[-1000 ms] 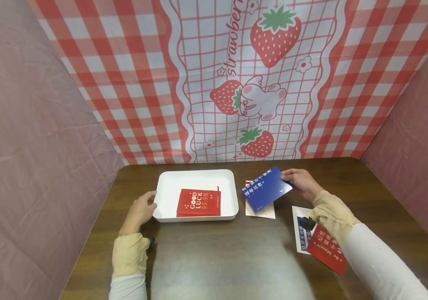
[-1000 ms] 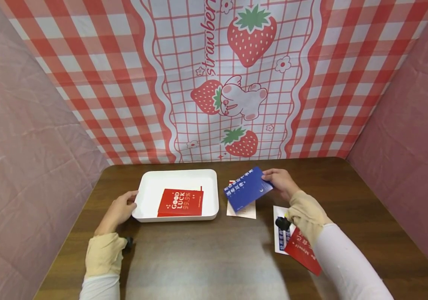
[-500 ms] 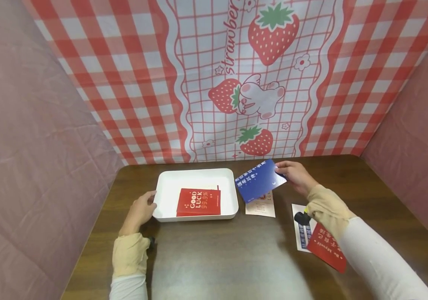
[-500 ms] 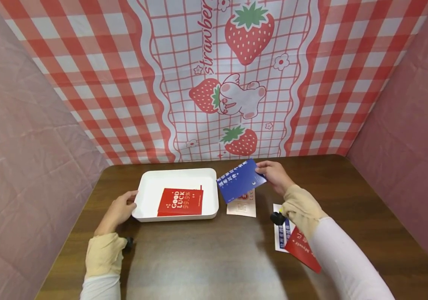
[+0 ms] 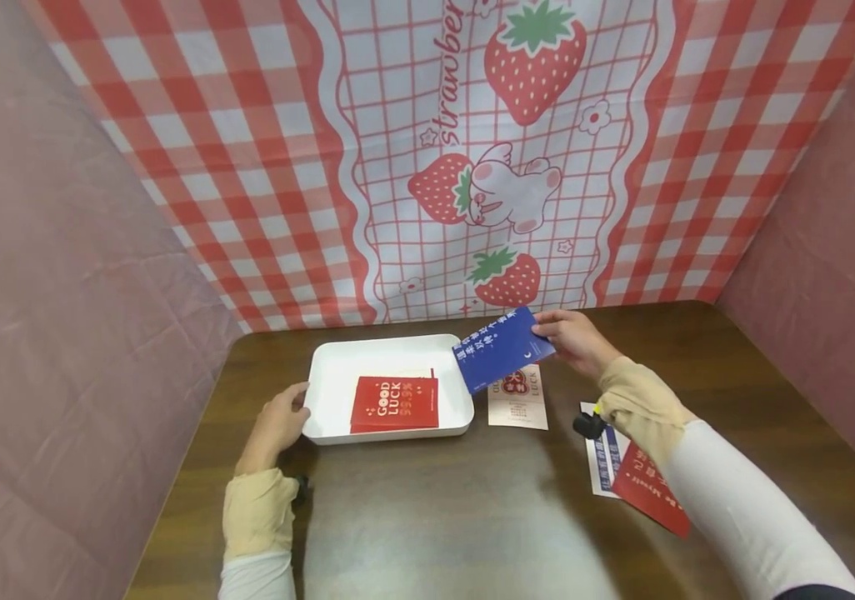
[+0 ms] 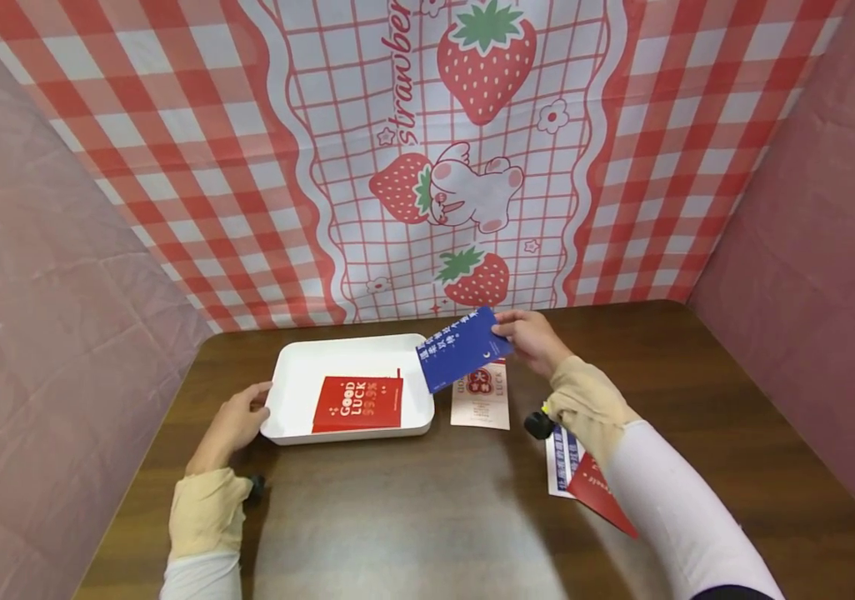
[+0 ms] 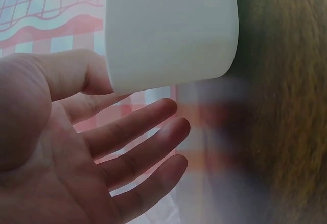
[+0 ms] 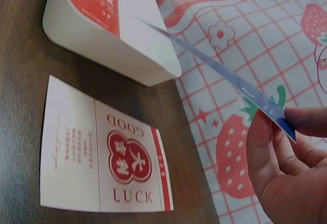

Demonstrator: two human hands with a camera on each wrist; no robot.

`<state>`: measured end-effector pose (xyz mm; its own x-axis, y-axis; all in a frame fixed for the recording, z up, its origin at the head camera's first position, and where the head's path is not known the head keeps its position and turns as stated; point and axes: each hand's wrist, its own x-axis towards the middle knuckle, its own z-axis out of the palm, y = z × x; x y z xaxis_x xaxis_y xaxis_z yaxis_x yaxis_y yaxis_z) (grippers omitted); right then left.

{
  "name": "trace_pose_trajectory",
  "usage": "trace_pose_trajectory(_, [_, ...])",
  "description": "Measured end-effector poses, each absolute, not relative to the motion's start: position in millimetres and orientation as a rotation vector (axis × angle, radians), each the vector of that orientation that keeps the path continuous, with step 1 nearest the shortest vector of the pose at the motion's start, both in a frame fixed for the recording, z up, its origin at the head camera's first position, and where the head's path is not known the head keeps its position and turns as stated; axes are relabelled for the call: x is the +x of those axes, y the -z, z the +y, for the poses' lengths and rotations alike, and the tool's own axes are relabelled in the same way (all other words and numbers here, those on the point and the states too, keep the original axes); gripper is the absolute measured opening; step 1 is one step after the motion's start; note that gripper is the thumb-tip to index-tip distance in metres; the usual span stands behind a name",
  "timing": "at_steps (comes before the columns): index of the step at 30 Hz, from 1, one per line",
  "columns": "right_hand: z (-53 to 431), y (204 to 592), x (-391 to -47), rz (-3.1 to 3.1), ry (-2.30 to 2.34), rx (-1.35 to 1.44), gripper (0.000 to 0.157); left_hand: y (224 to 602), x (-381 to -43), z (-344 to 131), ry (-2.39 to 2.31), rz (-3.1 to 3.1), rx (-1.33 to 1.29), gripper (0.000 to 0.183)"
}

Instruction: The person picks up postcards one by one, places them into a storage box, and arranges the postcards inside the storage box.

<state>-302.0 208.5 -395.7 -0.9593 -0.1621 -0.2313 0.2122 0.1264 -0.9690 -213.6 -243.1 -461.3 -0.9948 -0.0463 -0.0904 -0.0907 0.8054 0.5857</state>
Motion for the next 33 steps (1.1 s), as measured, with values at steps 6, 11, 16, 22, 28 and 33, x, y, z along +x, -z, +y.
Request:
trace_pose_trajectory(6, [200, 395, -303, 2.135, 1.899, 0.08, 0.028, 460, -214, -242, -0.94, 2.918, -0.125, 0.057])
trace_pose_trajectory(11, [194, 400, -298, 2.167, 1.862, 0.15, 0.031, 463, -214, -242, -0.908, 2.914, -0.123, 0.057])
trace_pose_trajectory(16, [185, 401, -294, 2.135, 1.892, 0.164, 0.029, 462, -214, -242, -0.912, 2.947, -0.106, 0.056])
trace_pose_trajectory(22, [170, 400, -294, 2.069, 1.935, 0.15, 0.027, 460, -213, -245, -0.945, 2.944, -0.121, 0.055])
trace_pose_trajectory(28, [161, 404, -293, 2.111, 1.896, 0.152, 0.024, 461, -213, -245, -0.923, 2.931, -0.134, 0.055])
trace_pose_trajectory(33, [161, 409, -290, 2.133, 1.88, 0.118, 0.016, 462, -214, -239, -0.914, 2.937, -0.122, 0.054])
